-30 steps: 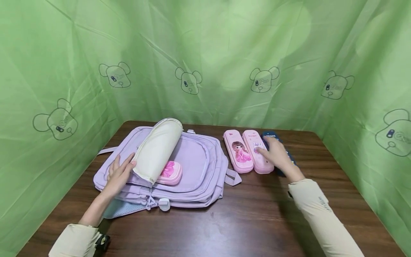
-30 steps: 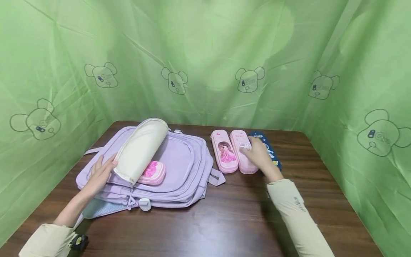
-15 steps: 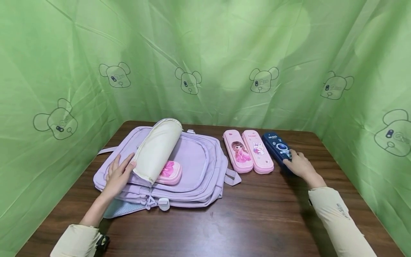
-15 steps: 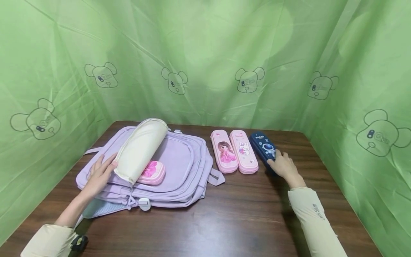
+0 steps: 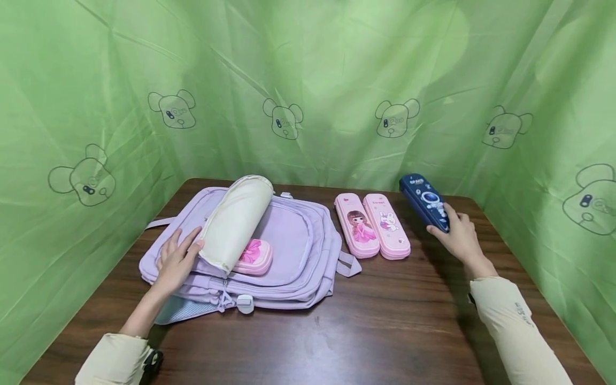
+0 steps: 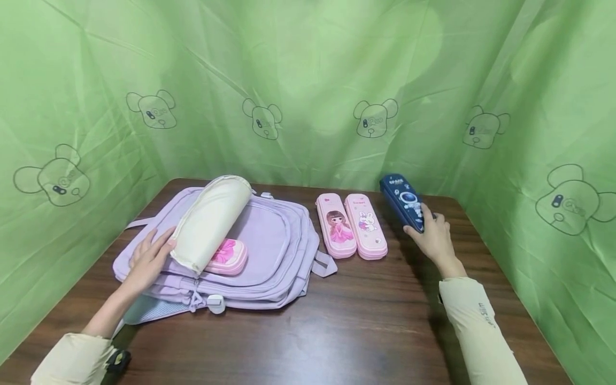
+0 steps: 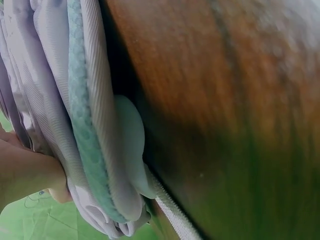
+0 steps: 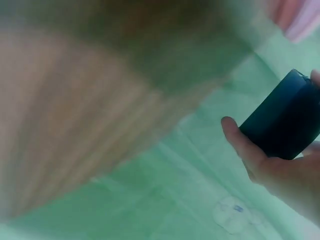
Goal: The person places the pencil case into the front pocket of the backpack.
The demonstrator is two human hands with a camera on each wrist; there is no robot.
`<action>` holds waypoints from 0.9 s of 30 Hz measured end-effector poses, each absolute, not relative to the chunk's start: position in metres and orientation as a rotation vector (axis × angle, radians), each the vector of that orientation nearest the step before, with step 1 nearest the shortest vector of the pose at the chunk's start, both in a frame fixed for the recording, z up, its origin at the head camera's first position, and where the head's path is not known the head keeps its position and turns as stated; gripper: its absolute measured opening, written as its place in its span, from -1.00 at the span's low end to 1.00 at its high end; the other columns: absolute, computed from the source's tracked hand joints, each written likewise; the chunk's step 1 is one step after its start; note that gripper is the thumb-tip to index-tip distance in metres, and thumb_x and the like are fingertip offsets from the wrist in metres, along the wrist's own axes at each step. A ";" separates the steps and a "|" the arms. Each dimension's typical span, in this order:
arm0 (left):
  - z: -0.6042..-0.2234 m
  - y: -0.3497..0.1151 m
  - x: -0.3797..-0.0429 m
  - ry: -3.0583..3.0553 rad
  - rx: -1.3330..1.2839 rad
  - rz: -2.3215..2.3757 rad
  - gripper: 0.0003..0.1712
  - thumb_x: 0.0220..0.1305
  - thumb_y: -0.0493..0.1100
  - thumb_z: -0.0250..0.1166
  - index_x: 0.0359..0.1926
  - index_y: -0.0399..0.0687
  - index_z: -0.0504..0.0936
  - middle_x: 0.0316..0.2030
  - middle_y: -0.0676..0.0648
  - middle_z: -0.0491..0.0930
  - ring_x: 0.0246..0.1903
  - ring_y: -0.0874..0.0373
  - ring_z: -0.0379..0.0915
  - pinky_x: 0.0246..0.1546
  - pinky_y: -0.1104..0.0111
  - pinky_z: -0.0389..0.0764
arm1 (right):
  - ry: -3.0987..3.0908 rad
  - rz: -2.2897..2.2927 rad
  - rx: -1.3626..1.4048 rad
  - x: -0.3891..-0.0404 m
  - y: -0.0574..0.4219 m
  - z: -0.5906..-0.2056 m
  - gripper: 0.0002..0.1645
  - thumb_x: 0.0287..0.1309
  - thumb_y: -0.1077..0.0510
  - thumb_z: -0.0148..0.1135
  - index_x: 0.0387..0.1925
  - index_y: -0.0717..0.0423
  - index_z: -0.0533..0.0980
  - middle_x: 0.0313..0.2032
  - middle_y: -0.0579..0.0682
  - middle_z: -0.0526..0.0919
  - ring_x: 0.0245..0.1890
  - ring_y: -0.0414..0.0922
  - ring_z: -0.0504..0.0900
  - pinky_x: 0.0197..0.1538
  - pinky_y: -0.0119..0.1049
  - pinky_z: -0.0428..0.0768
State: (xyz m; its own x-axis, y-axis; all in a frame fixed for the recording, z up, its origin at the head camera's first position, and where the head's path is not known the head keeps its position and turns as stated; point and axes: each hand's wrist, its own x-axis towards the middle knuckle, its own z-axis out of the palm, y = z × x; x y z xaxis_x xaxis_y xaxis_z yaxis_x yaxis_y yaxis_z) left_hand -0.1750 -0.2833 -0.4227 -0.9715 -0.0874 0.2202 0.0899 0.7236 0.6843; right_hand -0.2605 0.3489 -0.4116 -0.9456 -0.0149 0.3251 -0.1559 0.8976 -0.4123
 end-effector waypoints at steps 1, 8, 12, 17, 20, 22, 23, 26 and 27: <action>-0.423 -0.284 -0.175 -2.692 -0.002 -1.085 -0.34 0.41 0.18 -0.14 0.39 -0.05 0.17 0.37 -0.40 -0.23 0.28 -0.46 -0.43 0.04 -0.38 -0.38 | -2.734 0.642 0.139 -0.261 0.346 -0.406 -0.04 0.12 -0.06 0.26 0.36 0.29 0.04 0.04 0.66 0.17 -0.07 0.55 0.21 -0.16 0.36 0.27; -0.422 -0.284 -0.174 -2.693 -0.009 -1.074 -0.34 0.41 0.17 -0.15 0.39 -0.05 0.16 0.37 -0.41 -0.24 0.28 -0.46 -0.43 0.03 -0.39 -0.37 | -2.701 0.639 0.244 -0.263 0.328 -0.379 -0.03 0.08 -0.07 0.30 0.38 0.22 0.07 0.04 0.58 0.21 -0.02 0.48 0.23 -0.14 0.34 0.28; -0.423 -0.283 -0.175 -2.692 -0.017 -1.073 -0.34 0.42 0.17 -0.15 0.39 -0.06 0.16 0.37 -0.41 -0.24 0.28 -0.47 -0.43 0.03 -0.39 -0.38 | -2.702 0.652 0.297 -0.262 0.320 -0.373 -0.04 0.08 -0.07 0.31 0.38 0.20 0.08 0.06 0.57 0.21 -0.02 0.44 0.23 -0.15 0.32 0.28; -0.424 -0.284 -0.174 -2.696 -0.009 -1.069 -0.34 0.42 0.18 -0.16 0.39 -0.06 0.16 0.37 -0.41 -0.24 0.28 -0.46 -0.43 0.03 -0.39 -0.37 | -2.706 0.677 0.323 -0.264 0.309 -0.370 -0.04 0.08 -0.06 0.30 0.38 0.18 0.08 0.07 0.56 0.21 -0.01 0.42 0.25 -0.13 0.32 0.29; -0.423 -0.285 -0.175 -2.697 -0.008 -1.063 -0.33 0.42 0.18 -0.16 0.39 -0.06 0.16 0.37 -0.41 -0.23 0.28 -0.46 -0.44 0.03 -0.39 -0.37 | -2.694 0.687 0.339 -0.266 0.303 -0.367 -0.06 0.08 -0.04 0.30 0.38 0.17 0.09 0.08 0.54 0.22 0.00 0.40 0.26 -0.11 0.31 0.30; -0.423 -0.285 -0.176 -2.698 -0.007 -1.062 -0.33 0.42 0.18 -0.16 0.39 -0.06 0.16 0.37 -0.40 -0.24 0.28 -0.45 -0.44 0.03 -0.39 -0.37 | -2.684 0.694 0.351 -0.267 0.299 -0.365 -0.06 0.08 -0.03 0.31 0.38 0.17 0.09 0.08 0.52 0.23 0.00 0.38 0.27 -0.10 0.30 0.30; -0.423 -0.285 -0.176 -2.698 -0.006 -1.061 -0.33 0.42 0.18 -0.17 0.40 -0.06 0.16 0.37 -0.40 -0.24 0.28 -0.45 -0.44 0.03 -0.39 -0.37 | -2.683 0.699 0.355 -0.268 0.297 -0.364 -0.06 0.08 -0.02 0.31 0.38 0.16 0.09 0.08 0.52 0.23 0.00 0.37 0.27 -0.10 0.29 0.30; -0.423 -0.285 -0.176 -2.698 -0.006 -1.064 -0.33 0.42 0.18 -0.16 0.40 -0.06 0.16 0.37 -0.40 -0.24 0.28 -0.46 -0.45 0.03 -0.38 -0.37 | -2.685 0.702 0.369 -0.268 0.292 -0.362 -0.06 0.08 -0.02 0.31 0.39 0.15 0.09 0.08 0.51 0.23 0.00 0.36 0.27 -0.09 0.29 0.31; -0.423 -0.285 -0.176 -2.699 -0.006 -1.065 -0.33 0.42 0.18 -0.16 0.40 -0.06 0.15 0.37 -0.40 -0.24 0.28 -0.46 -0.45 0.03 -0.38 -0.38 | -2.685 0.701 0.375 -0.268 0.291 -0.361 -0.06 0.08 -0.02 0.31 0.39 0.15 0.09 0.08 0.51 0.23 0.00 0.36 0.28 -0.09 0.30 0.31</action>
